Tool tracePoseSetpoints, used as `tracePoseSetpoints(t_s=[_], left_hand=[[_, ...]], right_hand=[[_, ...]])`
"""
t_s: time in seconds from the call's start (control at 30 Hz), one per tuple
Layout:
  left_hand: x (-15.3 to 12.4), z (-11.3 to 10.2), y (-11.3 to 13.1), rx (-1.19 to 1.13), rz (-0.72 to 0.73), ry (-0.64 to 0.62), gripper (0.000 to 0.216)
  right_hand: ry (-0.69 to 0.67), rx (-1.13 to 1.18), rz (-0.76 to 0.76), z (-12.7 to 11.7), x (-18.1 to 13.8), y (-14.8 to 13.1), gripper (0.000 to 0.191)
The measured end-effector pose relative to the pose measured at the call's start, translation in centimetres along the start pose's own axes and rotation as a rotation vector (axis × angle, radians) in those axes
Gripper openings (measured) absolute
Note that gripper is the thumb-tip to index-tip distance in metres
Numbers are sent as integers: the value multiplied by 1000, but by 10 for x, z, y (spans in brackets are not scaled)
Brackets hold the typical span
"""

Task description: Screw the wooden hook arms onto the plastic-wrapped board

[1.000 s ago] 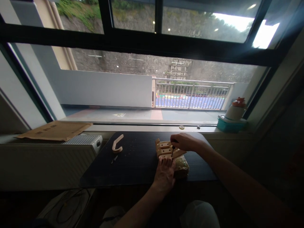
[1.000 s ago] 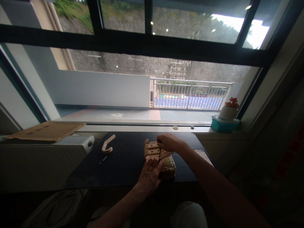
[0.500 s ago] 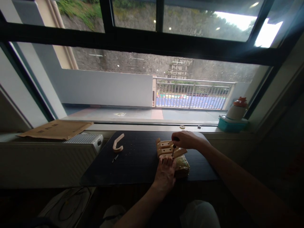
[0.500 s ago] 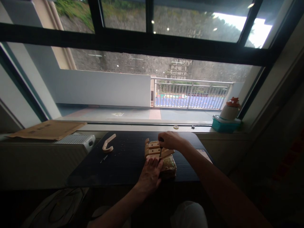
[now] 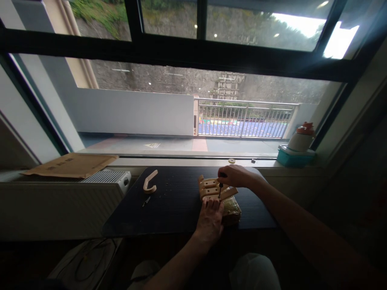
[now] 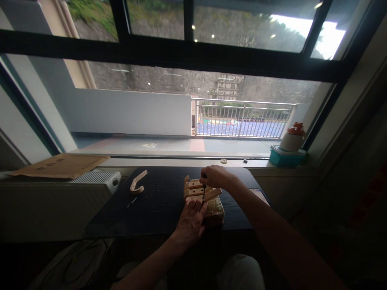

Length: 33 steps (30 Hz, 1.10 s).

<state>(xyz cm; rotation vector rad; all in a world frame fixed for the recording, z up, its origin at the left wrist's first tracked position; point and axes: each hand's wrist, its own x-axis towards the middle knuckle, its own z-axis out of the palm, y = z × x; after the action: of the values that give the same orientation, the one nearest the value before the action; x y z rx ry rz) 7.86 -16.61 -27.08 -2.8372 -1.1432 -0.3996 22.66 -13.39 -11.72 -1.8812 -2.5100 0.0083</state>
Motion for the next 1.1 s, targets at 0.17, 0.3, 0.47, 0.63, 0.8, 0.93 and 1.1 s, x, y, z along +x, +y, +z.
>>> tracePoseSetpoints(t_s=[0.17,0.3,0.47,0.63,0.8,0.93,1.1], left_hand=[[1,2,-1,-7,0,-1,68],[0,3,-1,-10,11,3,69],[0,3,-2,-2,13,1,68],[4,-2,-8,19,31,-33,67],[3,-11,-14,-13,73,-46,69],[0,-12,-16,-16,78,-20,70],[-1,-11,-18,-28,93,-24,68]], right_hand=[[1,21,-58,-3,-3,2,27],[10,53,-49,2,0,5,28],[45,41,3,9,4,5,29],[84,11,42,14,3,4,30],[91,-8,26,15,2,-1,28],[124,-34,18,16,1,-7,28],[97,5,1,12,-1,-4,27]])
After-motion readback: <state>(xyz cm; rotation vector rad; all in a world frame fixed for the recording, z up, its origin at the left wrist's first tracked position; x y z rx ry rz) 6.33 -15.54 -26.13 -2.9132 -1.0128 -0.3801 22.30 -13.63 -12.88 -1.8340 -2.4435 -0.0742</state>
